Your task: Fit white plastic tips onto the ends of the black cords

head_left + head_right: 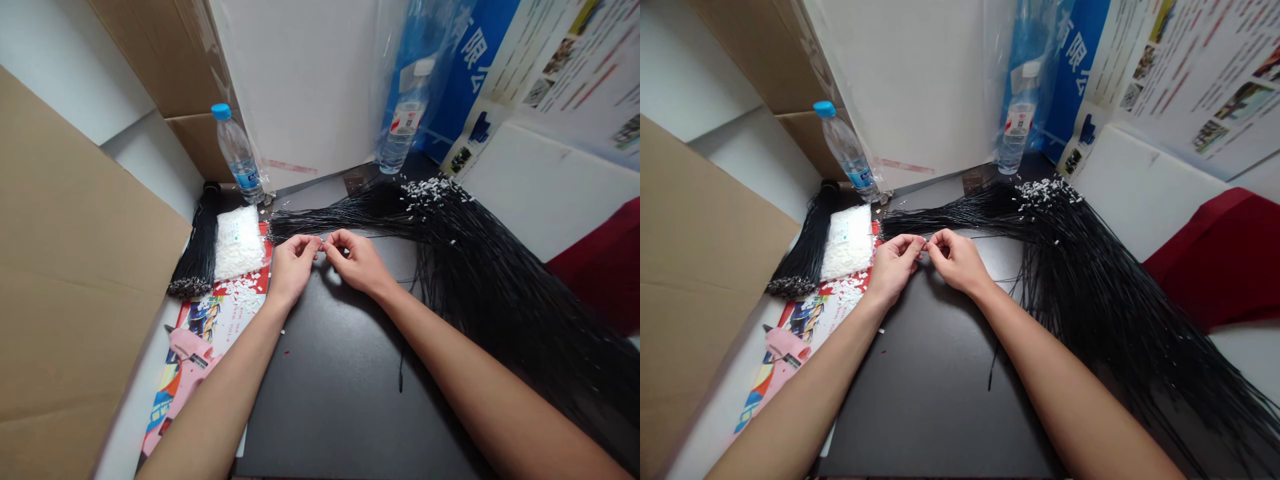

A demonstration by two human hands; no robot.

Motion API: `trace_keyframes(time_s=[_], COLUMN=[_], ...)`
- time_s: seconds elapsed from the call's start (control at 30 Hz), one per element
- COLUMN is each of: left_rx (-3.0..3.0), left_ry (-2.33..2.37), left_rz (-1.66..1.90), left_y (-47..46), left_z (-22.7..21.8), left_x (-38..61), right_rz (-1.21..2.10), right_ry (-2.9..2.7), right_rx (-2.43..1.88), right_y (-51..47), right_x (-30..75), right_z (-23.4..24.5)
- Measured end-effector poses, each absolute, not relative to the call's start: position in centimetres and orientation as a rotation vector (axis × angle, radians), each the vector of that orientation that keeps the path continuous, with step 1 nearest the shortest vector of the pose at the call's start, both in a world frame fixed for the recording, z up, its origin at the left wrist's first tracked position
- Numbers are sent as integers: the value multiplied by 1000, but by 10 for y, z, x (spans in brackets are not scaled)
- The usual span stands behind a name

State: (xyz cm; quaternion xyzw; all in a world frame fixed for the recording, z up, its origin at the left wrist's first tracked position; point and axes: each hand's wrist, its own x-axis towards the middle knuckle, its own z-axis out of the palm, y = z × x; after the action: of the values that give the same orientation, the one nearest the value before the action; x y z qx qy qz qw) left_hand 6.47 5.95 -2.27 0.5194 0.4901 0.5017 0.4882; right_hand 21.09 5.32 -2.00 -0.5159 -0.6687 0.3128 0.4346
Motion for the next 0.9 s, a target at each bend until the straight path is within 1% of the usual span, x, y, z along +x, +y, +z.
trace_keyframes(time_s=[0.37,0.7,0.9], left_rx=[1312,1103,1028], left_ry=[1211,1163,1182], left_rz=[1274,1259,1342], left_y=[58,60,61], left_z=[-26,-24,-19], left_x=[68,68,67], right_rz=[723,778,654], right_ry=[-1754,-1651,-1762], right_rx=[-1255,-1233,-1265], right_y=[51,53,53], right_x=[209,210,218], right_z=[-22,-21,-16])
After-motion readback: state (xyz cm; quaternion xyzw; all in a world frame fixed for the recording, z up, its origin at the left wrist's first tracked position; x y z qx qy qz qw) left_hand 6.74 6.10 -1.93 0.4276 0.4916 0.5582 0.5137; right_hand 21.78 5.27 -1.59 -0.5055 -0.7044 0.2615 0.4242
